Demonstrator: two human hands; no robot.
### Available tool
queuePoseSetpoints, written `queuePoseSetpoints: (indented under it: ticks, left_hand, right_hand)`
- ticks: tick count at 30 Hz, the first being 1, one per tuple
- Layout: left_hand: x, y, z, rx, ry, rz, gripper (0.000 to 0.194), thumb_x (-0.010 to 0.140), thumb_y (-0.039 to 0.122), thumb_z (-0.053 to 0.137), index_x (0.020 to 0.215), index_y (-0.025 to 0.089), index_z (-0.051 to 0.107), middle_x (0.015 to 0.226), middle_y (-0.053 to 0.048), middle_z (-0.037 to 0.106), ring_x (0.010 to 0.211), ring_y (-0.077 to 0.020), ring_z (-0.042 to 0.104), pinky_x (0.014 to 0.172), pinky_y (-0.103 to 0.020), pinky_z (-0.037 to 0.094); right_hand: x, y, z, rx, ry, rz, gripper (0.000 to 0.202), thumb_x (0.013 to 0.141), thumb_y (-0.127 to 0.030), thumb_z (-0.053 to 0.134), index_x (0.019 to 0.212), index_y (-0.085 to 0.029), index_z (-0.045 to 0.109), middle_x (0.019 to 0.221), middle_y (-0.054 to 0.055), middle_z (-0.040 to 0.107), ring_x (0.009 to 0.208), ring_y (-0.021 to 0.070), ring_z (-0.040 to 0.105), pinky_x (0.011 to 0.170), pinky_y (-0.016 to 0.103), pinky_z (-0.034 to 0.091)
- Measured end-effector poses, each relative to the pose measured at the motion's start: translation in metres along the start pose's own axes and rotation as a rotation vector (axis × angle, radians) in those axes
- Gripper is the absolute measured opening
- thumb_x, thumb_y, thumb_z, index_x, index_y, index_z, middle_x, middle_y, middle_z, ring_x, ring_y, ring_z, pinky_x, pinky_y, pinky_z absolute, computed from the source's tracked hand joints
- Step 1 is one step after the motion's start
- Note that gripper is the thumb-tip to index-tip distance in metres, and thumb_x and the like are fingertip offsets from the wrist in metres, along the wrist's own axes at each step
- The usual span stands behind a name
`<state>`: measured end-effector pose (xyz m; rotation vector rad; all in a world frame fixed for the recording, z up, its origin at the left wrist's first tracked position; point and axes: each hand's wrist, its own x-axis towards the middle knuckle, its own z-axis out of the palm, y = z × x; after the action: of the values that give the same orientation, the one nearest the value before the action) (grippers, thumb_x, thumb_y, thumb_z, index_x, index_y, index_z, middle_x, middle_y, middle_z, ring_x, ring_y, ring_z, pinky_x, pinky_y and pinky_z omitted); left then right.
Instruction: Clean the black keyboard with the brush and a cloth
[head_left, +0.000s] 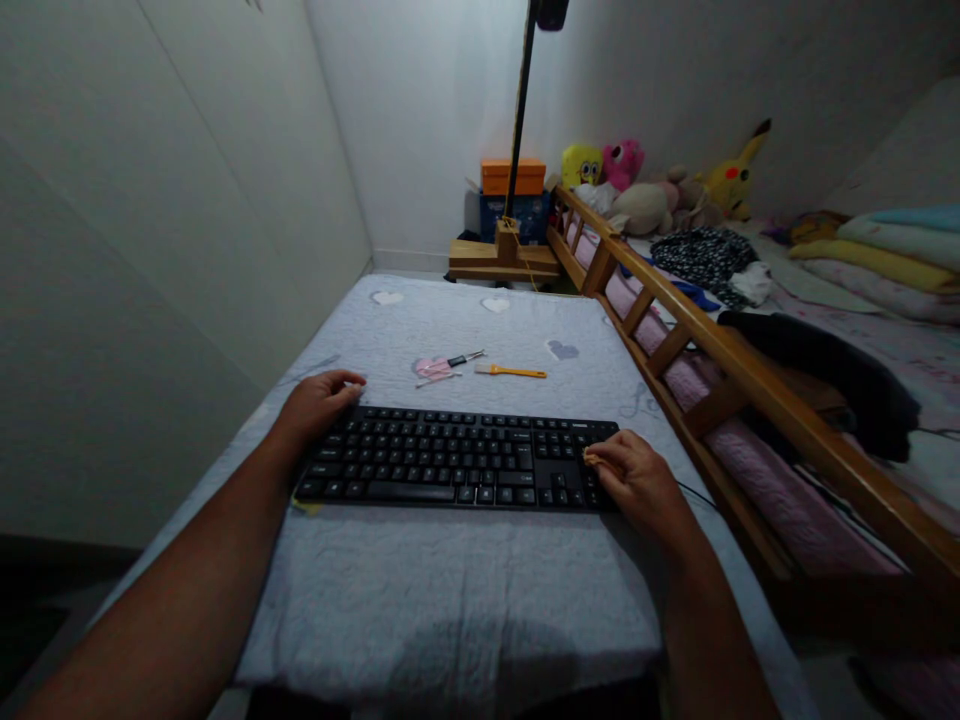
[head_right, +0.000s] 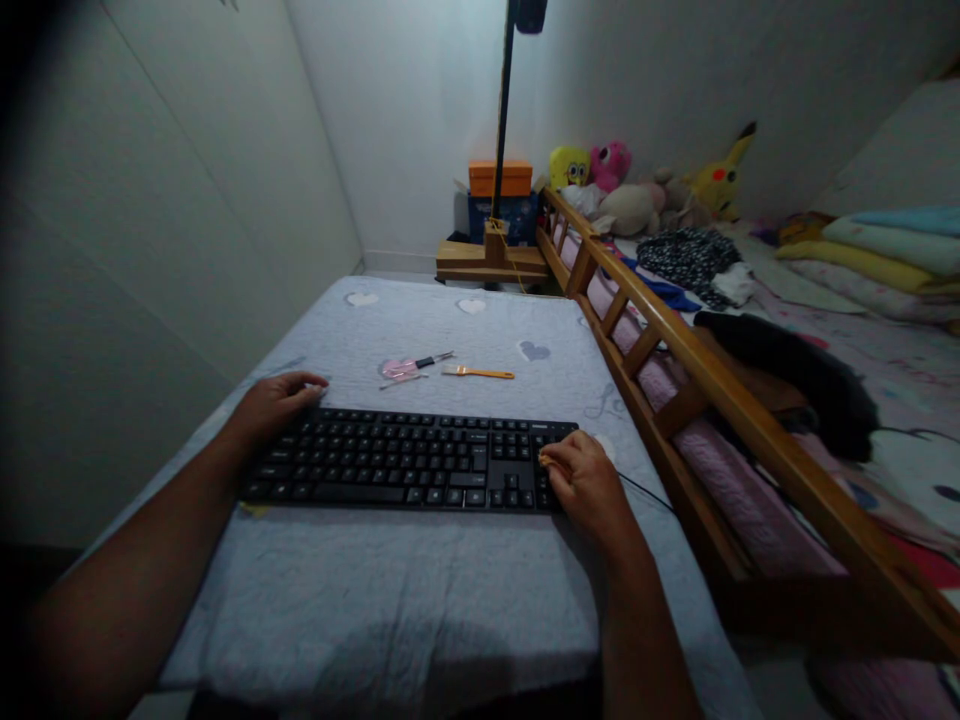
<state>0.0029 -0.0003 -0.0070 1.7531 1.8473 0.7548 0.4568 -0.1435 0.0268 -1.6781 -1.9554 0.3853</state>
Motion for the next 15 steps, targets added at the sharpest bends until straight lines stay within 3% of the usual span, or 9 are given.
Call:
queuePoseSetpoints:
  ticks: [15]
  left_hand:
    - [0.0,0.0,-0.001,0.01,-0.016,0.007,0.054,0.071,0.055,0.056,0.104,0.016,0.073,0.074,-0.003,0.068,0.064,-0.0199,0.058,0.061,-0.03,0.042]
  right_hand:
    - [-0.018,0.04,-0.021,-0.061,0.115,0.141,0.02,0.083,-0.024,0.055,0.087,-0.021,0.075,0.088,0.007,0.067,0.084,0.0231,0.065,0.078,0.035,0.05]
